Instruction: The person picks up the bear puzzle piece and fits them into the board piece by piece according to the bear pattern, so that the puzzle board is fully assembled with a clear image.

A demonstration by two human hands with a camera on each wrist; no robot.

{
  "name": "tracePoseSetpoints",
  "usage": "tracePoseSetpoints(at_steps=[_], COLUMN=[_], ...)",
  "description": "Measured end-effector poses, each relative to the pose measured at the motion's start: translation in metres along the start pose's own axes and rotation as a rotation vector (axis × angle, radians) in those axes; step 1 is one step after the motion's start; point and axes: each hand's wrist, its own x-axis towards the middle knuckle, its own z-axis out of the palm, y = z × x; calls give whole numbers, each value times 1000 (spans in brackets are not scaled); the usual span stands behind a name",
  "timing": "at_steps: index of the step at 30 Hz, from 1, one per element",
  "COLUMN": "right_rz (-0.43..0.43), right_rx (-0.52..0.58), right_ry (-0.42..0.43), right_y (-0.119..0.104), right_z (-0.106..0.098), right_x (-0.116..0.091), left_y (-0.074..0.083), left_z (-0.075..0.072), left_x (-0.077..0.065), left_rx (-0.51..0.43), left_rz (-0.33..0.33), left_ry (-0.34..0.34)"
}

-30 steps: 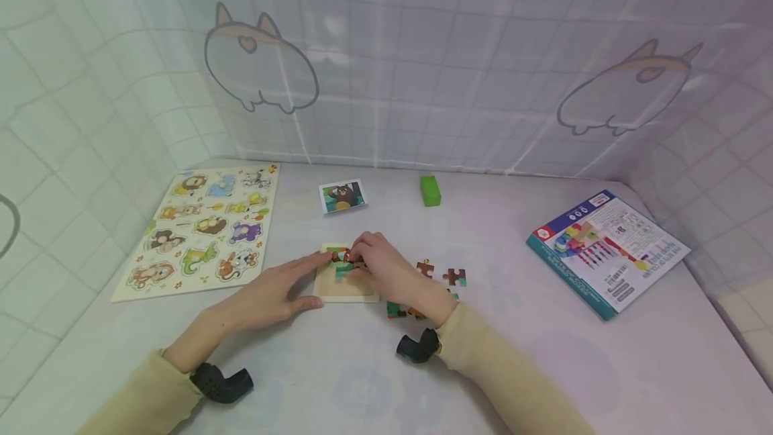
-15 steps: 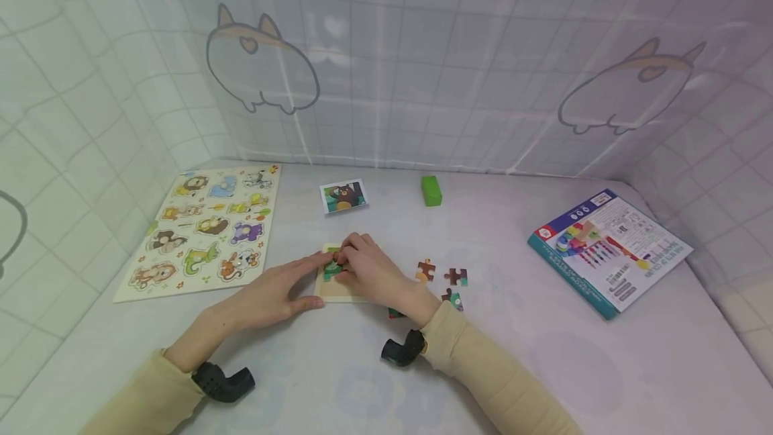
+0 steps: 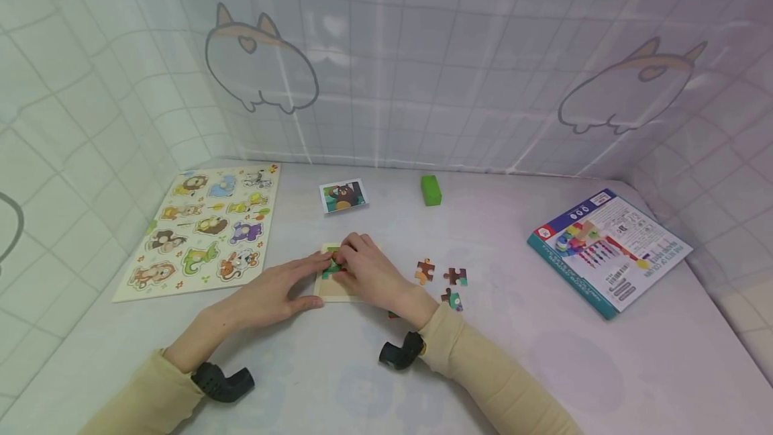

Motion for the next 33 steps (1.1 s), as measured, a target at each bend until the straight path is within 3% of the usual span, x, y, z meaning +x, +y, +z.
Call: tracePoseSetpoints(at_steps=[10,18,25,33], right_rz=[52,69,109,116], right_rx=[28,40,10,4], right_ry=[57,36,69,67], right_y=[0,0,10,13], right_z=[2,-4,-11,-14], right_x=[1,1,1,3], left_y=[2,5,8,6], left_z=[-1,0,1,0], left_x=[0,-1,-2,-3], left_rx=[76,107,101,139], left_rz=[47,66,51,128], left_ry=[-12,8,22,22])
